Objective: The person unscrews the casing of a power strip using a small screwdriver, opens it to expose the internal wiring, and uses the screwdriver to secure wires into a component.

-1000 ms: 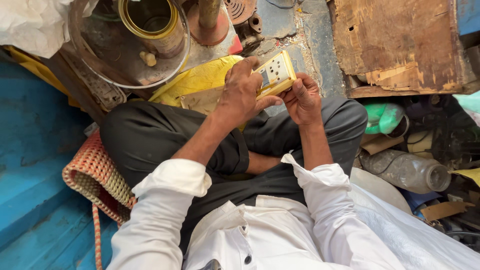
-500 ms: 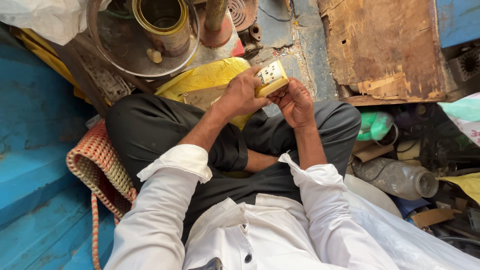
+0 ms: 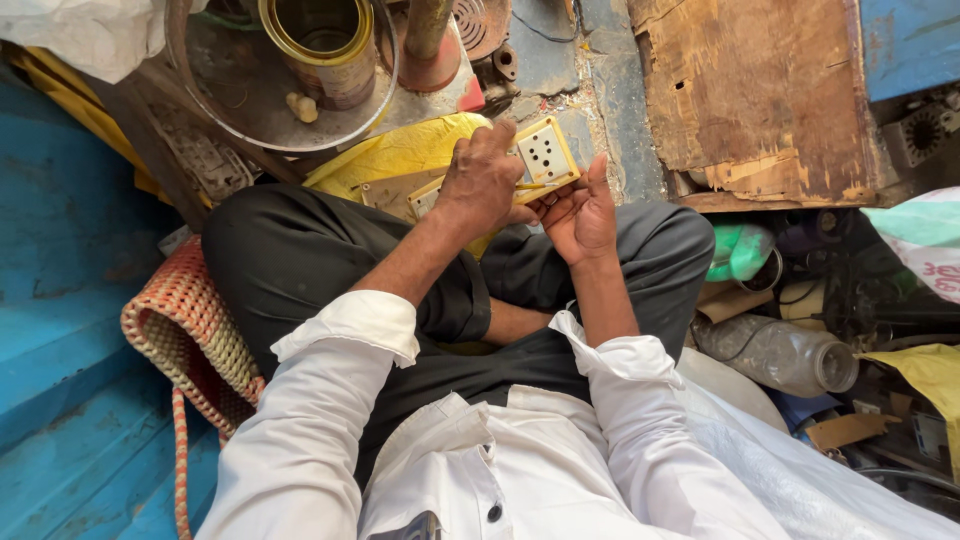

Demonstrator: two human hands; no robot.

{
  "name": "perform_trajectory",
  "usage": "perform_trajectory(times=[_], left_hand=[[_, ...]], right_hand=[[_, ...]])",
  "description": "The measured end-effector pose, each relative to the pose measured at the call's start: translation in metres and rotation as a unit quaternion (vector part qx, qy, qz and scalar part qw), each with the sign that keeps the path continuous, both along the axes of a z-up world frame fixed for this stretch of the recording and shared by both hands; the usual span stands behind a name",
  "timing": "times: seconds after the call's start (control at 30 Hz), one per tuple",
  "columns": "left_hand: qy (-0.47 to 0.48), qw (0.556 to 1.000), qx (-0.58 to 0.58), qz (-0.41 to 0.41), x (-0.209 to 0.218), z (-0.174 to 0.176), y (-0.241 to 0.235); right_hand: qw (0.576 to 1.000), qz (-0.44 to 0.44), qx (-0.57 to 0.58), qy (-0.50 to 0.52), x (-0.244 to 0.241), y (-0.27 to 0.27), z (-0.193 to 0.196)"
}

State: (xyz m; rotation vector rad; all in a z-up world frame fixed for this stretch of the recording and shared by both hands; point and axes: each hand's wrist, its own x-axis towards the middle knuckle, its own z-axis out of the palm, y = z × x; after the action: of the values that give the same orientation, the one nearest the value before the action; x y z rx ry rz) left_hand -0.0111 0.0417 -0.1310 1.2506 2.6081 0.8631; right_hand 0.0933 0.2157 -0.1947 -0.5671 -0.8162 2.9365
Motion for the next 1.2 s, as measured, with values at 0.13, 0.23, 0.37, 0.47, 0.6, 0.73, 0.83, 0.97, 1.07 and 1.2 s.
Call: perform_trajectory(times=[0.13,0.23,0.37,0.47,0.6,0.73,0.83,0.97,1.07,1.2], left_hand=[[-0.004,1.0,-0.004,-0.009,-0.002,-0.002,0.003],[-0.033,0.999,-0.004,-0.012,-0.003,-0.003,0.002],[-0.057,0.998,0.039,-0.004,-0.006,-0.002,0.0],[-0.044,0.998,0.045,-0.012,-0.006,-0.001,-0.001],[-0.029,0.999,0.028,-0.027,-0.004,0.001,-0.001],[-0.032,0.999,0.013,-0.032,-0.004,0.003,-0.002],[0.006,0.998,0.05,-0.034,-0.004,0.005,-0.003],[0.005,0.999,0.027,-0.03,-0.005,0.007,-0.003],[0.0,1.0,-0.016,-0.02,-0.006,0.007,-0.003],[0.013,0.998,-0.066,-0.021,-0.008,0.006,-0.001]], right_hand=[[0.999,0.018,-0.029,-0.015,-0.001,0.008,-0.02],[0.997,0.029,-0.061,-0.026,-0.001,0.015,-0.042],[0.993,0.064,-0.099,0.028,0.002,0.024,-0.061],[0.992,0.075,-0.102,0.029,0.003,0.026,-0.067],[0.993,0.087,-0.059,0.045,0.001,0.024,-0.066],[0.993,0.094,-0.057,0.051,-0.001,0.025,-0.059],[0.992,0.092,-0.063,0.059,-0.001,0.025,-0.057],[0.993,0.09,-0.065,0.051,-0.003,0.023,-0.054],[0.994,0.076,-0.074,0.021,-0.006,0.019,-0.047],[0.989,0.08,-0.097,0.075,-0.008,0.014,-0.028]])
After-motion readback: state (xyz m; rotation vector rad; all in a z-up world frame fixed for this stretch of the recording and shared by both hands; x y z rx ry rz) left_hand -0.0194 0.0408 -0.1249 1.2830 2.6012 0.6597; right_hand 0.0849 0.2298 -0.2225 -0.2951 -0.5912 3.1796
